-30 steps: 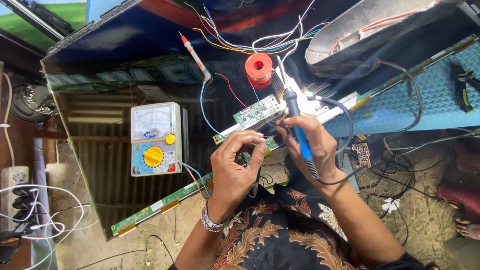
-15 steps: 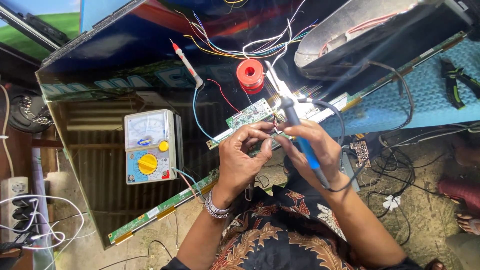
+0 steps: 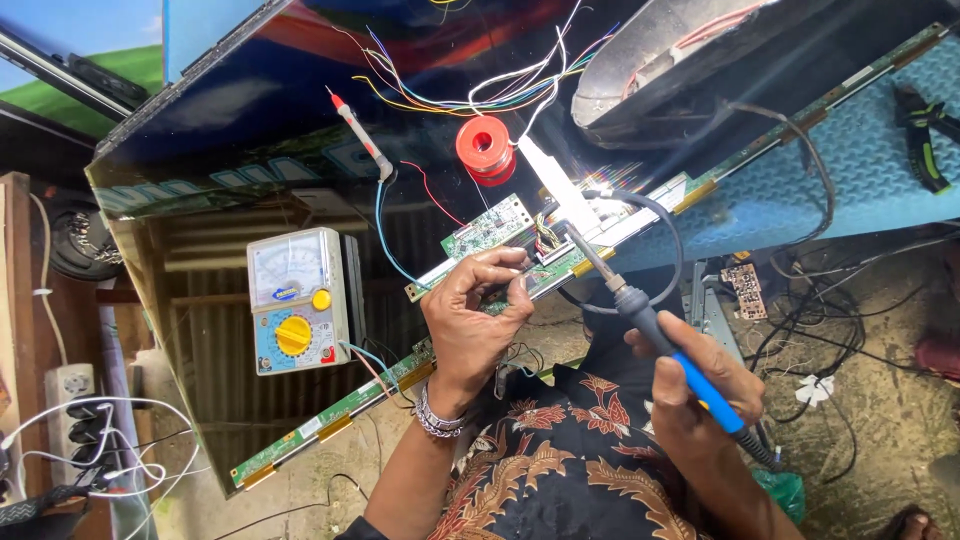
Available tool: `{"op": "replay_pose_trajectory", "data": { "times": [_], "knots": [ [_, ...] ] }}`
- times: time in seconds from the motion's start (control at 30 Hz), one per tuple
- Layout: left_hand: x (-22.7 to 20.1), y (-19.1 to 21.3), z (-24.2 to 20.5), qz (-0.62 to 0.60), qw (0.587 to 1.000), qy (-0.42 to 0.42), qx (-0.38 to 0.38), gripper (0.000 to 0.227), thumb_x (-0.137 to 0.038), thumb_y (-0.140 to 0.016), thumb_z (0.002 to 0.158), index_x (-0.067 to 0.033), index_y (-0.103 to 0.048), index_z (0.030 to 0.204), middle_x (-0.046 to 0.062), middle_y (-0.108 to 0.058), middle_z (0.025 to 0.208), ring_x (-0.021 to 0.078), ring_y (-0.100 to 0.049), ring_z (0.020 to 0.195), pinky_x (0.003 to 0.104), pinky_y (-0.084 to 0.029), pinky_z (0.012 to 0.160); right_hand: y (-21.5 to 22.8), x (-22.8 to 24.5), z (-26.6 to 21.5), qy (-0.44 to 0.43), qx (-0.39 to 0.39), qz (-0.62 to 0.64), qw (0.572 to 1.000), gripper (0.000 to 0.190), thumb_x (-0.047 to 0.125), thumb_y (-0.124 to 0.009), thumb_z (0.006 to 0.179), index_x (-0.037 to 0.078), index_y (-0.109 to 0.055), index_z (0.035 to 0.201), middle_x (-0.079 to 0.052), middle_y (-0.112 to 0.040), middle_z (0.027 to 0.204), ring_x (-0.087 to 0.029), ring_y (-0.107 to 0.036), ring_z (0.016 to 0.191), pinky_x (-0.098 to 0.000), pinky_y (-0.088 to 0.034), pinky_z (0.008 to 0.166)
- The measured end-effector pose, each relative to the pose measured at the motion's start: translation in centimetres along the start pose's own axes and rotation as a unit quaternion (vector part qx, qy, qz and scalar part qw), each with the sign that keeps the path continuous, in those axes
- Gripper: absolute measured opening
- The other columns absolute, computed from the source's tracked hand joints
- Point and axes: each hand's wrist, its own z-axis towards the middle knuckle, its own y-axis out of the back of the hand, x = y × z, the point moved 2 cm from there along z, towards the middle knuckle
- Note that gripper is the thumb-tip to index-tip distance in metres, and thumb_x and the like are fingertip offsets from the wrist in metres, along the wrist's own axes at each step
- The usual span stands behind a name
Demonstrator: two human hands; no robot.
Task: Soldering colored wires onto a circuit board during a television repair
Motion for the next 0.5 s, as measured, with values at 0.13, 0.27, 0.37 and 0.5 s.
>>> {"op": "replay_pose_trajectory", "data": {
  "times": [0.13,0.27,0.37,0.5],
  "knots": [
    [0.0,-0.1,0.0,0.000,1.000,0.000,-0.012,0.013,0.007,-0.072,0.084,-0.0033,-0.064,0.088,0.017,-0.076,0.102,0.0234,-0.079,0.092,0.029,-0.067,0.080,-0.4,0.2,-0.3,-0.049,-0.017,0.020,0.998,0.037,0.023,-0.054,0.100,-0.007,-0.070,0.116,-0.022,-0.075,0.086,-0.024,-0.075,0.067,-0.0255,-0.051,0.055],
    [0.0,-0.2,0.0,0.000,1.000,0.002,-0.018,0.014,0.008,-0.071,0.083,-0.0031,-0.063,0.087,0.017,-0.076,0.101,0.0240,-0.079,0.091,0.028,-0.068,0.081,-0.3,0.2,-0.5,-0.051,-0.022,0.025,0.998,0.034,0.022,-0.057,0.098,-0.004,-0.072,0.113,-0.022,-0.075,0.082,-0.028,-0.079,0.071,-0.0198,-0.044,0.049],
    [0.3,-0.2,-0.1,-0.011,1.000,0.008,-0.019,0.013,0.008,-0.071,0.084,-0.0032,-0.063,0.087,0.017,-0.076,0.101,0.0235,-0.079,0.090,0.028,-0.067,0.078,0.0,0.9,0.0,-0.037,-0.005,-0.010,0.999,0.034,0.022,-0.054,0.100,-0.003,-0.074,0.110,-0.017,-0.076,0.084,-0.020,-0.073,0.066,-0.0261,-0.049,0.057],
    [0.3,-0.1,-0.1,-0.008,1.000,0.004,-0.018,0.013,0.007,-0.070,0.085,-0.0035,-0.062,0.087,0.017,-0.076,0.101,0.0237,-0.079,0.091,0.027,-0.067,0.078,-0.2,1.2,0.1,-0.029,0.004,0.005,1.000,0.033,0.022,-0.054,0.100,-0.004,-0.073,0.109,-0.018,-0.076,0.084,-0.023,-0.075,0.069,-0.0271,-0.053,0.059]
  ]
}}
